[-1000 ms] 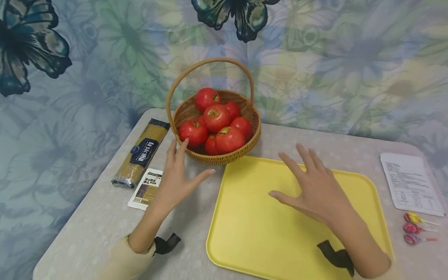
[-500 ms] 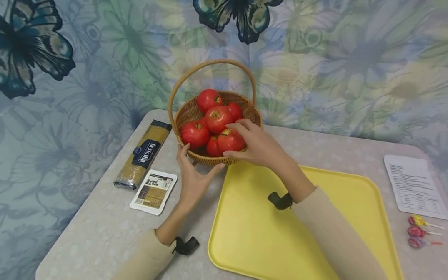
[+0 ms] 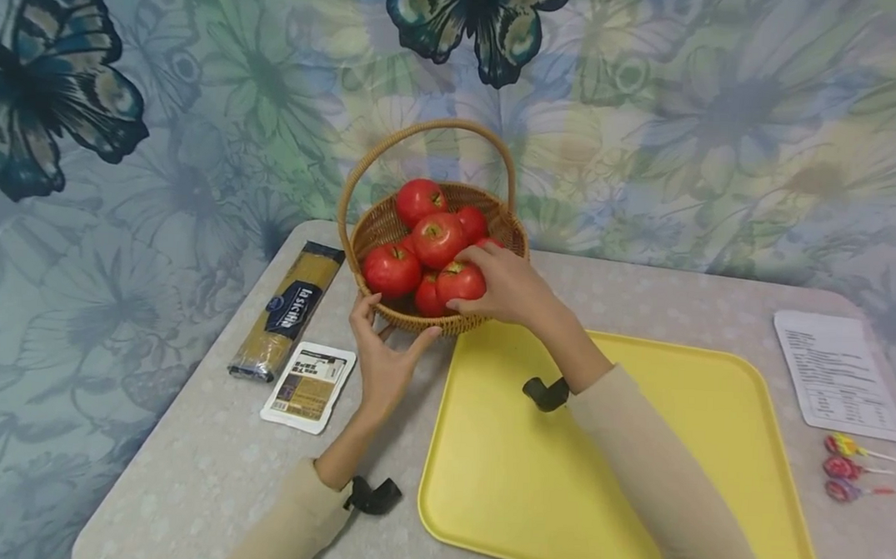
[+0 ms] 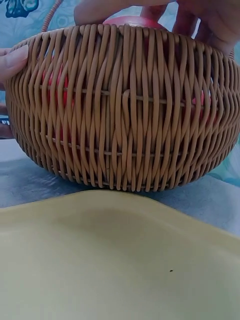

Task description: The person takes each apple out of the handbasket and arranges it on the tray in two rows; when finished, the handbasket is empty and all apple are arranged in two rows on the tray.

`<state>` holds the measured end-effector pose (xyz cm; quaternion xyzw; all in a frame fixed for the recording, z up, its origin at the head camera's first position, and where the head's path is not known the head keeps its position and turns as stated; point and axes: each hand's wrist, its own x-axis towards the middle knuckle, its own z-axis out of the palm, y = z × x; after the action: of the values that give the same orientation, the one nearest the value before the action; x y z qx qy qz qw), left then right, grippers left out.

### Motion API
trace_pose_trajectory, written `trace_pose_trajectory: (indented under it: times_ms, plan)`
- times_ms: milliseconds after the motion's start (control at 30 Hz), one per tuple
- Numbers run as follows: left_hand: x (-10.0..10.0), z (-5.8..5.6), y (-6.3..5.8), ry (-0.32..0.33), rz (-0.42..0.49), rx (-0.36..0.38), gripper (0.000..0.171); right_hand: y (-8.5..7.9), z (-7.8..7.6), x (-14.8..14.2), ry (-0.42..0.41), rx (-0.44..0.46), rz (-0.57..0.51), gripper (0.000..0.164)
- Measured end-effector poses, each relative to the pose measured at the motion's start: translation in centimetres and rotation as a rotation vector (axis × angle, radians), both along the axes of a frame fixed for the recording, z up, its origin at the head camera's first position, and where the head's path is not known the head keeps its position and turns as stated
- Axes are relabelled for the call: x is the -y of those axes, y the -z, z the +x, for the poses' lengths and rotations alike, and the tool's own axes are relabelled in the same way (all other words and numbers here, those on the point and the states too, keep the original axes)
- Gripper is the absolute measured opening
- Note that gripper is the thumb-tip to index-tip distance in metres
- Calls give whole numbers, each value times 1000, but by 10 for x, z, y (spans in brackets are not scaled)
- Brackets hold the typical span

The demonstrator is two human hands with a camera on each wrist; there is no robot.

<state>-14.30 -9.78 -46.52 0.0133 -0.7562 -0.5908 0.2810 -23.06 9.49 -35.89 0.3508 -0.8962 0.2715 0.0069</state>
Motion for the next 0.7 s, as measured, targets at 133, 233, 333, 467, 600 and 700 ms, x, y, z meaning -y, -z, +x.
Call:
trace_pose_trajectory:
  times_ms: [133, 233, 333, 467, 600, 700]
  plan:
    - [-1, -1, 1, 3, -6, -19, 88, 0, 0, -3, 1, -51, -104, 59]
    - [-1, -1, 1, 5, -11, -25, 87, -5, 5, -9, 10, -115, -210, 60]
    - [-2, -1, 3, 5, -10, -30, 87, -16, 18, -22, 22, -165, -305, 64]
    - [-2, -2, 4, -1, -4, -39, 87, -21, 43, -48, 58, -193, -345, 69]
    - [-2, -3, 4, -2, -9, -41, 88, -2, 62, -73, 73, -188, -313, 72]
    - [-3, -5, 5, -4, -16, -46, 87, 22, 69, -84, 63, -144, -291, 72]
